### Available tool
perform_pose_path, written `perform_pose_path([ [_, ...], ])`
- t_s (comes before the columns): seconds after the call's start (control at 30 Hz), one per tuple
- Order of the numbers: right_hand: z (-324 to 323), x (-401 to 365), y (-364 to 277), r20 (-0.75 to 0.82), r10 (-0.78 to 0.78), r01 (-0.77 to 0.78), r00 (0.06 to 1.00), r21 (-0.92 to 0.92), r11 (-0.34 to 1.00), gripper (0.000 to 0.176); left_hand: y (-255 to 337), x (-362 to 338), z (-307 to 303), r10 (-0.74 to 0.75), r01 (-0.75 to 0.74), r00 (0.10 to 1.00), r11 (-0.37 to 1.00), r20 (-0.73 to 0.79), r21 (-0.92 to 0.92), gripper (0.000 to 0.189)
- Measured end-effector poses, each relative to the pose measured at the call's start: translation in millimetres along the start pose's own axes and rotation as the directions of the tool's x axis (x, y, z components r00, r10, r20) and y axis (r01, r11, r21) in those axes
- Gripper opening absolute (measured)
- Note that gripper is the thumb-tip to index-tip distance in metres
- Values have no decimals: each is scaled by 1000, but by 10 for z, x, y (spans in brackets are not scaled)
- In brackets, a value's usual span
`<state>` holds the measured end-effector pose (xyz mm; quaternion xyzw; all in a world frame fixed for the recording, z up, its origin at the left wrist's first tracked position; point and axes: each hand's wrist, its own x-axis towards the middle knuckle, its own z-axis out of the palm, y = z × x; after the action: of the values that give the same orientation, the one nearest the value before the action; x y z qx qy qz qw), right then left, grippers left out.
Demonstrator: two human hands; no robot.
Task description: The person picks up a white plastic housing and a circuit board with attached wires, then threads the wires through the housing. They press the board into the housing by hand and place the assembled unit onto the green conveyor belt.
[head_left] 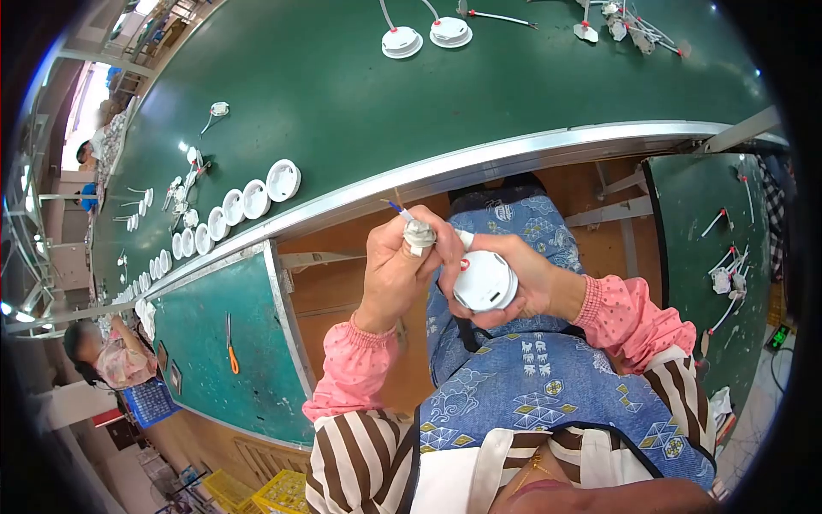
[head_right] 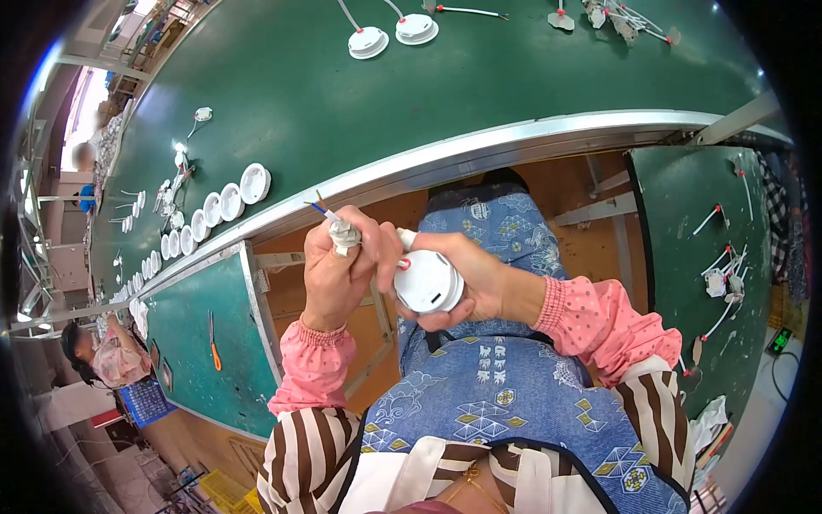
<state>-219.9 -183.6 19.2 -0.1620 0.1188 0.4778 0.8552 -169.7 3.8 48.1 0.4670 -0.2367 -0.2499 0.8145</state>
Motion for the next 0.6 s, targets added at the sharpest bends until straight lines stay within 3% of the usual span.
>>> perform_pose_path([
  [0.07,79,-115,1,116,60,-62,991,11,998,55,-57,-30,-10,37,-34,998,998,42,-52,39],
  [0.13,115,-116,39,86,44,-44,995,0,999,58,-53,-20,-30,107,-106,992,994,59,-30,37],
  [0.23,77,-118,118,104,47,-48,993,-1,999,61,-57,-101,-50,90,-89,994,996,57,-29,38],
  [0.27,105,-144,115,45,42,-41,998,-18,999,60,-58,-131,-59,85,-84,995,996,59,-25,39],
  [0.33,177,-229,127,-75,23,-25,997,-37,999,58,-61,-179,-67,105,-115,992,977,65,177,38],
  [0.4,72,-255,133,-100,7,-9,995,-20,1000,54,-78,-204,-35,121,-139,990,926,72,351,36],
  [0.47,-51,-250,88,-161,-24,13,987,-71,997,52,-76,-170,-8,116,-160,987,826,114,540,21],
  [0.5,108,-273,47,-374,-111,29,921,-218,976,49,-92,-147,73,125,-171,985,762,117,624,20],
  [0.6,-150,-132,25,-347,-180,29,920,-398,917,45,-199,-62,293,142,-250,968,589,206,768,10],
])
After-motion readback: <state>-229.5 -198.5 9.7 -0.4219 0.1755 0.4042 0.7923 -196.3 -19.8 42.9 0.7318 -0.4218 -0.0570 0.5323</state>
